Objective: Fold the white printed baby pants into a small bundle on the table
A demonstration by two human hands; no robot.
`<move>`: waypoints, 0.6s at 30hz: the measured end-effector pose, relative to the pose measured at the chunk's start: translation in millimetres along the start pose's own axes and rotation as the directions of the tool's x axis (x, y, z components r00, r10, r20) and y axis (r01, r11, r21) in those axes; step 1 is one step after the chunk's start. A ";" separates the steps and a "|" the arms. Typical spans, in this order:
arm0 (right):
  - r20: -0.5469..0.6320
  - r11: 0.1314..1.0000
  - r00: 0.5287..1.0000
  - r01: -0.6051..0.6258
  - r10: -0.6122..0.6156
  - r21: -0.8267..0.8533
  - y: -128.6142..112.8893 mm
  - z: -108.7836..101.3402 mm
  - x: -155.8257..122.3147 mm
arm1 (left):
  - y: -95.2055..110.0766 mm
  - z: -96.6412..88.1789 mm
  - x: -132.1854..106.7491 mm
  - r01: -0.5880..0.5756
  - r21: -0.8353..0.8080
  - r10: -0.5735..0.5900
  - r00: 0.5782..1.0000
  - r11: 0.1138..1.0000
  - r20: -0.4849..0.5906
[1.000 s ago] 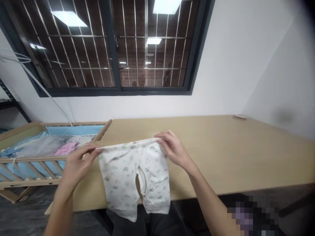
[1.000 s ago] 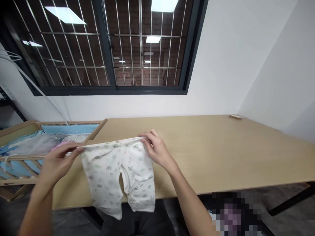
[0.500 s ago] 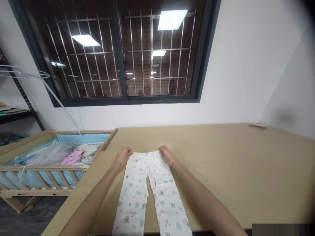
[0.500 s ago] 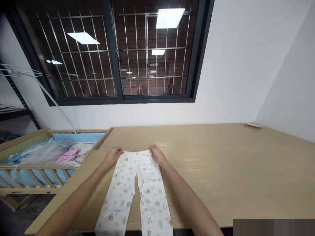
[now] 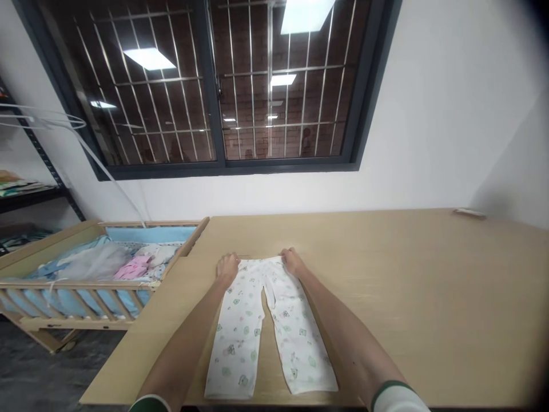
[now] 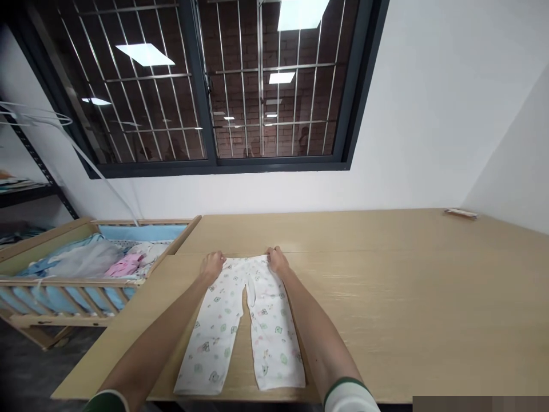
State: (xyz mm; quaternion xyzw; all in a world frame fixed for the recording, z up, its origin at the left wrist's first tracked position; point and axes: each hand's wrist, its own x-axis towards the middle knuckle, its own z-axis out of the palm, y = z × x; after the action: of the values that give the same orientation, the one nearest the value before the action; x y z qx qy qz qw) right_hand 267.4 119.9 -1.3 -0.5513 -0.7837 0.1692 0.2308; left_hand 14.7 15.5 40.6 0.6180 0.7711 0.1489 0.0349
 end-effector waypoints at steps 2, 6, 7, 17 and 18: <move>0.008 0.999 1.000 -0.024 0.024 0.024 0.6 1.5 5.5 | 10.7 -10.9 -10.0 -0.024 -0.024 0.023 0.999 0.999 -0.031; 0.003 0.995 0.998 -0.067 0.067 0.080 -1.8 -2.8 13.6 | 53.8 -26.7 -65.2 -0.141 -0.121 0.138 0.990 0.983 -0.034; 0.008 0.993 0.997 -0.074 0.073 0.094 -2.8 -4.5 14.0 | 67.9 -26.7 -88.3 -0.187 -0.157 0.189 0.982 0.970 -0.002; 0.039 0.990 0.995 -0.093 0.090 0.105 -8.4 -9.8 4.2 | 153.7 18.3 -256.3 -0.287 -0.396 0.445 0.801 0.872 0.400; 0.034 0.991 0.995 -0.093 0.090 0.092 -9.9 -10.3 3.6 | 154.3 19.2 -255.6 -0.276 -0.388 0.433 0.804 0.879 0.407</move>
State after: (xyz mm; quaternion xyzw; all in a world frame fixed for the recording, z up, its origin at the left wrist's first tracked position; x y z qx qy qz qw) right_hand 264.3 120.0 13.1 -0.5727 -0.7520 0.2244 0.2369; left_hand 224.4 -197.7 31.1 0.7565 0.5733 0.1133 0.2935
